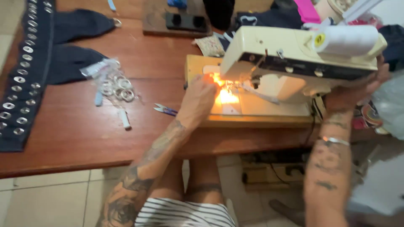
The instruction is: Sewing a small blue fabric strap with a metal ring using a sewing machine
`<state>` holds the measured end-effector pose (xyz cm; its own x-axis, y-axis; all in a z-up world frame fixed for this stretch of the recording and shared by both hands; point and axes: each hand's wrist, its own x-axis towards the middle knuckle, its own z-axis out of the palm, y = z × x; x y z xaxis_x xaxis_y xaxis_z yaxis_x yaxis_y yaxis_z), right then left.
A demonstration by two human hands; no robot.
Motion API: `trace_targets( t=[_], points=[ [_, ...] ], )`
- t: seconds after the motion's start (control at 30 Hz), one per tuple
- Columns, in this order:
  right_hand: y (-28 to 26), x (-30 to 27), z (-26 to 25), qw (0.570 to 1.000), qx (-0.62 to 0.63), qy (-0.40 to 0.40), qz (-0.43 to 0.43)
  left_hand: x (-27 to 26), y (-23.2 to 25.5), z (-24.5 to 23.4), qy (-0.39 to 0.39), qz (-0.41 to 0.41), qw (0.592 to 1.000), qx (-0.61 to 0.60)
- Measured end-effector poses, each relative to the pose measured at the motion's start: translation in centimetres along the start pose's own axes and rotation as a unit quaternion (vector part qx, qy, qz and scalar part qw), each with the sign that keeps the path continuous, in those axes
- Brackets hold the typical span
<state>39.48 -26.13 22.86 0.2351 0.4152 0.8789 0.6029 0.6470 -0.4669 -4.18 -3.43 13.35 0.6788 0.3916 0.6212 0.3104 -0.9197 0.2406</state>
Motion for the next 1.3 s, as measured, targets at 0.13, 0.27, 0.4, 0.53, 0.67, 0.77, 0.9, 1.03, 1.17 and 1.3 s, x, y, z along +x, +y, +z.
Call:
trace_targets(
  t=[0.13, 0.27, 0.4, 0.53, 0.67, 0.77, 0.9, 1.03, 1.17, 1.3],
  points=[
    [-6.4, 5.4, 2.2, 0.876, 0.211, 0.15, 0.408, -0.1, 0.7, -0.2, -0.043, -0.046, 0.998, -0.013],
    [-8.1, 7.5, 3.1, 0.838, 0.149, 0.039, 0.524, -0.4, 0.3, 0.2, -0.031, -0.048, 0.998, -0.017],
    [-6.7, 4.1, 4.2, 0.85, 0.171, 0.209, 0.452, -0.3, 0.6, -0.3, -0.021, -0.024, 0.999, -0.034],
    [-0.8, -1.4, 3.0, 0.989, 0.129, 0.047, 0.059, -0.8, 0.8, 0.2, -0.003, -0.021, 1.0, -0.013],
    [0.7, 2.8, -3.1, 0.934, 0.12, 0.182, 0.282, -0.2, 0.5, -0.9, -0.001, -0.005, 1.0, -0.003],
    [1.2, 6.5, -6.8, 0.879, 0.063, 0.108, 0.459, -0.4, 0.5, -1.0, -0.02, -0.027, 0.999, -0.013],
    [-9.5, 9.5, 5.0, 0.877, -0.009, 0.004, 0.48, -0.7, 0.5, 0.2, -0.009, -0.018, 1.0, -0.002],
    [-7.4, 5.5, 4.6, 0.862, 0.146, 0.117, 0.471, -1.2, 0.5, 1.1, -0.023, -0.041, 0.998, -0.045],
    [-6.8, 3.3, 5.3, 0.953, 0.188, 0.003, 0.238, -0.9, 0.7, 0.9, -0.017, -0.062, 0.997, -0.034],
    [-6.0, 5.7, 0.6, 0.892, 0.138, 0.064, 0.427, -0.8, 0.3, 1.0, -0.016, -0.064, 0.997, -0.042]
  ],
)
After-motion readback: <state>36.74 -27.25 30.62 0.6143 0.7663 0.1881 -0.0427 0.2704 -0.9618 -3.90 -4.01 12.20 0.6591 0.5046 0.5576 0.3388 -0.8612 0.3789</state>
